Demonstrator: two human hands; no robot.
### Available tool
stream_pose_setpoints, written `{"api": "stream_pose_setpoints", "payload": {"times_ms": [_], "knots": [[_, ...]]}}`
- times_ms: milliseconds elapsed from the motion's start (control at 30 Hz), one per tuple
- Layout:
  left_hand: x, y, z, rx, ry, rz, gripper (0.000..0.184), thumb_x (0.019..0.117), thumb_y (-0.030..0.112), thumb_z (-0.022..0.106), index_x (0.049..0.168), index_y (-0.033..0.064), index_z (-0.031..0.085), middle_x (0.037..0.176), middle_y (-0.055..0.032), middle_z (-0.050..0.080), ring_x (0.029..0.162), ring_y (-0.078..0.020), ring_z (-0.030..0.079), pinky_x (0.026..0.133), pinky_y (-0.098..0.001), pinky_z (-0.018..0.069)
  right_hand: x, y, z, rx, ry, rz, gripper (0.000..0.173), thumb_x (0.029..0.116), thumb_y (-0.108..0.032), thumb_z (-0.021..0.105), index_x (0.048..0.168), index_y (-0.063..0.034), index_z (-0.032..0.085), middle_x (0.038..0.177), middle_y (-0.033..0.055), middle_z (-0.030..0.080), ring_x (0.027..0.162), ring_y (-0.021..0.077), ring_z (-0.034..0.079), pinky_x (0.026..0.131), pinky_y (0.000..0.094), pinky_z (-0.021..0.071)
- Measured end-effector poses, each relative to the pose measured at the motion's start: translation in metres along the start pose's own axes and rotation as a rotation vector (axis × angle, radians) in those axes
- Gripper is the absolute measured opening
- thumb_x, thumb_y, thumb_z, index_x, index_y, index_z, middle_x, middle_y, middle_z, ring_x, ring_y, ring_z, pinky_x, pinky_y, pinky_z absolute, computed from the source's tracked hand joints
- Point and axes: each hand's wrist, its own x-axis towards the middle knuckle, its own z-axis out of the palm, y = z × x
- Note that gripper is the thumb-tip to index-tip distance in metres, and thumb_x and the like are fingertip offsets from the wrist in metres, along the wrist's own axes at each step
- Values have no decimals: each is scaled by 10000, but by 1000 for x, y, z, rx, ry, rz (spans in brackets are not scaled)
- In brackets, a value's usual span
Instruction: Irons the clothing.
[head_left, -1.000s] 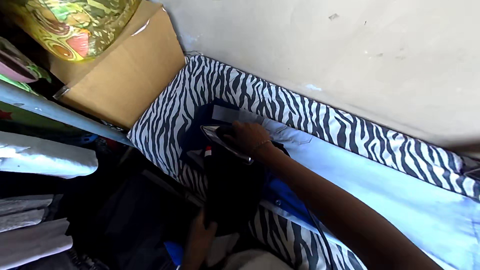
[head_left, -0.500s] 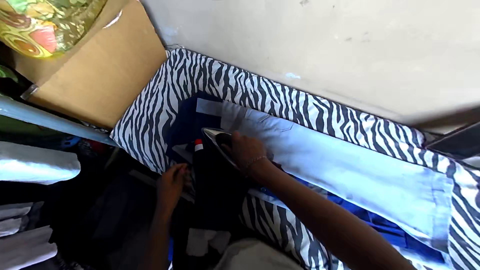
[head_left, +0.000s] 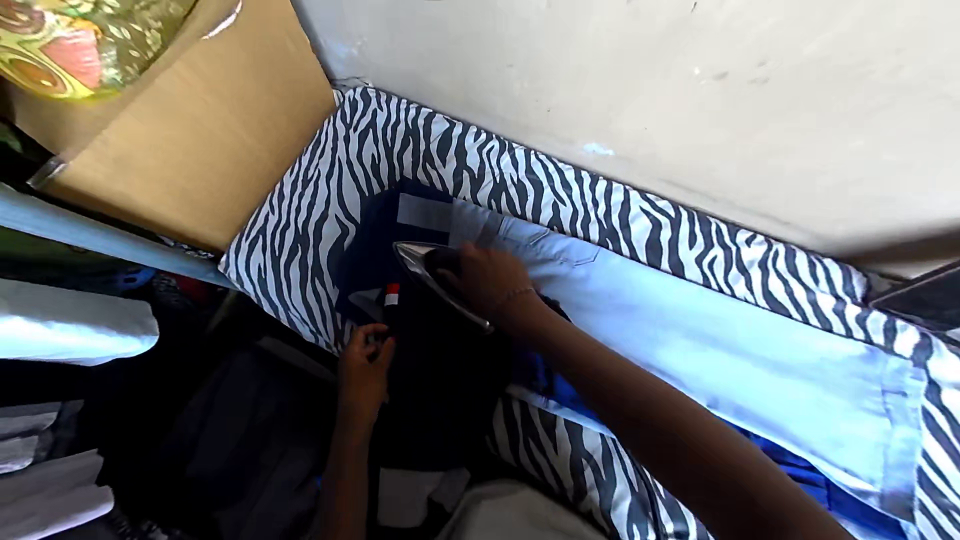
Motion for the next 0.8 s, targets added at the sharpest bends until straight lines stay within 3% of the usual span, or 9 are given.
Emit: {"api": "stream_pose_setpoints", "payload": {"times_ms": [100,233,300,367,433,500,567,700,800], "knots": [[4,-16,-3,22,-57,-50,217,1017,114,608,1184,-23,620,844,-33,667,711,-26,555,687,-229,450,6,-4,0,29,-28,-40,440,1036,-425,612,1150,0,617,946,235,685,894,437,699,708,600,559],[8,-29,-2,47,-42,-11,191,1025,125,594,1113,-32,659,891,-61,691,748,-48,588,715,-256,477,-31,5,-14,-76,-309,24,528,1069,-483,511,1264,0,601,1092,245,682,1069,438,669,887,602,524],[3,-29,0,27,-22,-29,230,1059,125,524,1129,-47,659,890,-71,673,740,-63,582,704,-266,480,-45,2,-12,-144,-368,65,546,1084,-495,466,1280,1,585,1101,252,686,1092,439,669,894,590,519],[-1,-25,2,7,-47,-70,269,1092,124,443,1159,-42,643,825,-23,619,639,-15,570,595,-197,492,-42,-7,-3,-143,-319,107,520,1087,-475,471,1270,-2,582,1068,249,694,1067,438,683,863,584,532],[-4,-24,5,44,-117,-93,253,1084,105,460,1225,-26,625,866,-59,652,642,-42,600,594,-223,520,-29,-21,5,-114,-243,131,479,1084,-447,496,1266,-10,569,1044,233,696,1029,430,696,820,576,555],[-10,-24,9,207,-157,-51,278,1032,136,586,1246,-35,627,901,-140,682,700,-161,601,670,-343,500,-17,-32,11,-96,-172,103,441,1078,-424,525,1253,-22,568,1011,220,701,973,419,712,765,568,569],[-20,-17,16,334,-160,-5,404,979,284,692,1202,-50,646,926,-185,709,791,-271,677,768,-452,548,-13,-36,15,-93,-126,65,417,1073,-412,541,1227,-27,573,984,210,702,944,409,717,734,561,574],[-24,6,38,567,-213,-96,439,1031,314,604,1256,-62,615,1113,-255,685,1070,-405,669,964,-562,502,-14,-32,18,-116,-81,26,433,1071,-431,536,1204,-21,580,949,201,700,926,401,718,732,546,572],[-16,-2,32,538,-298,-61,340,1052,227,553,1192,-65,658,1121,-262,683,1070,-392,665,965,-556,496,-16,-31,18,-108,-69,25,437,1068,-434,542,1190,-16,587,948,209,698,927,403,717,736,549,573]]}}
